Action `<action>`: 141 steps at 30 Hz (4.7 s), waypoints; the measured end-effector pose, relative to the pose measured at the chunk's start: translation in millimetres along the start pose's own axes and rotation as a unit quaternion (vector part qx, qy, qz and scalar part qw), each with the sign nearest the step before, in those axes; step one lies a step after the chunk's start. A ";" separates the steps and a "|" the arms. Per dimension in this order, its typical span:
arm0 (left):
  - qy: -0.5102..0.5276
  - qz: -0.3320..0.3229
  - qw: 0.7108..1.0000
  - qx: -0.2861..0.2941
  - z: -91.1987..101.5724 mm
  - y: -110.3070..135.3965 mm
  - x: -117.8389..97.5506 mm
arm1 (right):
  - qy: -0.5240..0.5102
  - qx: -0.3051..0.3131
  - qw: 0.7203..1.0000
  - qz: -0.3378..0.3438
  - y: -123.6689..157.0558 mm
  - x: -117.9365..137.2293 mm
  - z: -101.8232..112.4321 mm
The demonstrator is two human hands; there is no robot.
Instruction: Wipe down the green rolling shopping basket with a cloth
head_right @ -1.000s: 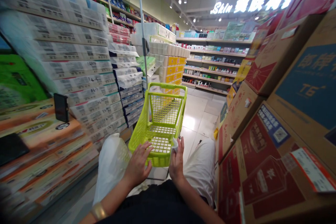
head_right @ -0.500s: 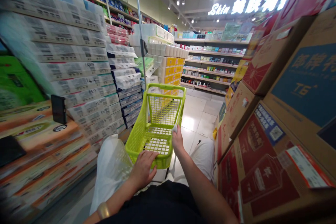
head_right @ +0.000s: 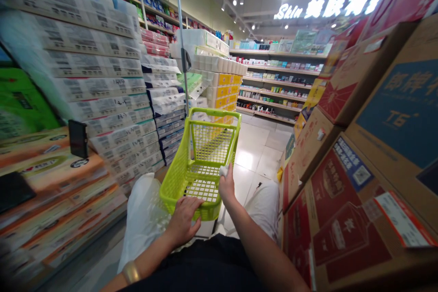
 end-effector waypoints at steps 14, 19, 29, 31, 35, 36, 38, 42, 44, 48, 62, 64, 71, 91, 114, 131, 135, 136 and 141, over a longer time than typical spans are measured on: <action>-0.003 -0.003 1.000 -0.008 -0.1 6.9 -1.0 | 0.005 -0.001 0.999 0.036 67.9 -15.4 2.6; -0.002 -0.001 1.000 0.004 -0.9 1.2 -5.7 | 0.004 -0.011 1.000 -0.003 4.1 7.1 2.3; -0.011 0.001 1.000 0.008 -0.8 1.3 -7.0 | 0.016 0.003 0.998 0.056 64.9 -10.3 7.1; -0.009 0.001 1.000 0.008 0.3 2.2 -6.6 | 0.017 0.009 0.998 0.062 71.4 -11.3 7.5; 0.001 0.005 1.000 0.015 1.3 1.5 -7.4 | 0.012 0.005 1.000 0.020 31.5 0.6 7.5; 0.003 0.004 1.000 0.016 1.1 1.0 -7.9 | 0.013 0.003 1.000 0.007 16.9 4.4 7.2; 0.004 0.003 1.000 0.014 0.4 0.2 -8.9 | 0.015 0.000 1.000 -0.011 -6.2 9.4 6.3; -0.001 0.003 1.000 0.009 0.0 0.5 -10.0 | 0.020 0.000 1.000 0.003 -0.4 4.7 5.0; -0.002 0.002 1.000 0.010 1.1 1.7 -9.6 | 0.019 0.002 0.999 0.032 25.4 -3.0 5.5; -0.001 -0.001 1.000 0.002 3.6 4.9 -7.3 | 0.013 0.024 0.997 0.065 68.1 -14.7 7.3; 0.001 -0.002 1.000 -0.004 2.1 7.6 -5.7 | 0.026 -0.001 0.999 0.033 38.5 -1.8 3.9; 0.002 -0.002 1.000 -0.007 2.2 8.7 -4.6 | 0.025 0.005 0.998 0.061 63.4 -7.8 3.9; 0.010 -0.006 1.000 -0.010 -0.3 8.4 -2.9 | 0.017 0.014 0.999 0.038 34.5 -1.3 6.2; 0.011 -0.011 1.000 -0.024 4.4 12.0 -4.6 | -0.014 0.001 1.000 -0.020 7.8 8.2 6.8; 0.017 -0.011 0.999 -0.025 -0.3 9.9 -5.8 | 0.071 0.017 0.990 0.121 19.1 -22.7 10.9; 0.046 -0.008 0.998 -0.037 13.3 11.0 13.7 | 0.253 0.293 0.836 0.389 51.8 48.9 34.2; 0.044 0.009 0.998 -0.037 16.7 8.5 21.6 | 0.297 0.262 0.836 0.380 27.7 51.1 30.3; 0.041 0.016 0.998 -0.035 17.6 7.7 23.5 | 0.303 0.245 0.842 0.373 28.4 51.7 26.3; 0.018 0.044 0.998 -0.030 22.3 4.3 36.5 | 0.303 0.293 0.823 0.381 62.8 51.5 -1.7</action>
Point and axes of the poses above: each hand's wrist, its own y-axis away from the middle knuckle, its own z-axis out of the back of the hand, x = y × z, the point moved 1 cm from there along -y, towards the middle knuckle, and after that the axes turned 10 degrees about -y, right-handed, at the moved point
